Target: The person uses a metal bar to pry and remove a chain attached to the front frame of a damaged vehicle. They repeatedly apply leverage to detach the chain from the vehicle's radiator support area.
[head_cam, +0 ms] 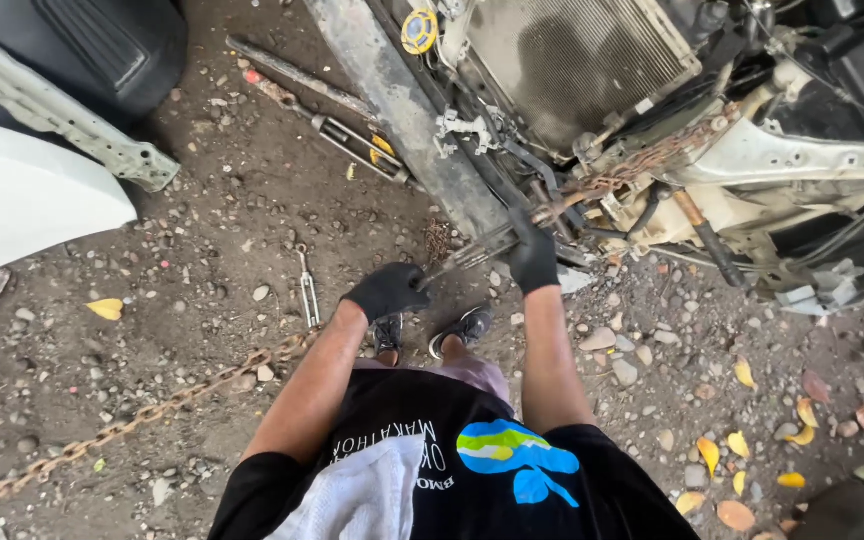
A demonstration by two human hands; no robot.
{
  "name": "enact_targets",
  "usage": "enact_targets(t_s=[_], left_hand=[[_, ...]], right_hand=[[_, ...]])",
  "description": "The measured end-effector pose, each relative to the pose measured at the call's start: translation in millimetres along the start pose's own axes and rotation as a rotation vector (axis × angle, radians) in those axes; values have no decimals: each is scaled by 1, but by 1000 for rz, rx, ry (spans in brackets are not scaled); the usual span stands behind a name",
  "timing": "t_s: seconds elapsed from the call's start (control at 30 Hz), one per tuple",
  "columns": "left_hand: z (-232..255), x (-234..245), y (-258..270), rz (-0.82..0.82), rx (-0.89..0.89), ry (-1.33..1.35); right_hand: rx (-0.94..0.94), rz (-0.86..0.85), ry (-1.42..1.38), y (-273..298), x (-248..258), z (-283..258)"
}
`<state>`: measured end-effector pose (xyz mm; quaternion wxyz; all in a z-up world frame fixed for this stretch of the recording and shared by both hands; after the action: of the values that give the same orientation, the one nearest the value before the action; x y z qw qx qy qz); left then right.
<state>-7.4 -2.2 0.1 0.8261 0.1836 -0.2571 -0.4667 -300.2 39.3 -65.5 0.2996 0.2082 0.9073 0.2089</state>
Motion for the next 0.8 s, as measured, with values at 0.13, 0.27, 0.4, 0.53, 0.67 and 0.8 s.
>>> enact_targets(t_s=[0.13,0.27,0.4,0.53,0.67,0.8], left_hand=[[-4,-6,2,127,-190,-136],[-9,2,-2,45,-82,-44],[-12,6,-9,-75,1,72],[-28,0,-11,-98,-26,73],[-31,-1,-17,-17,-113,-85],[-34,8,-17,-52,-62,21]], right_hand=[[88,326,486,27,-8,-18],[30,-90,149,69,-57,-59],[-73,-291,-227,54,-42,-35],[-25,-69,141,43,-43,-21],[-10,235,545,53,-44,-36],[-36,-191,123,77,-63,-58]])
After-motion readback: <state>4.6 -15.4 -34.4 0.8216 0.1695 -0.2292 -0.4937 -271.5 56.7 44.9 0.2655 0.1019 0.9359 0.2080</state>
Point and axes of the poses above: each hand's wrist, its own y-axis away from the middle knuckle, its own x-axis out of the back of the hand, z = x × y, the point moved 1 cm from there along -y, towards the middle knuckle, and after that the axes turned 8 degrees about y, right-handed, at the moved point
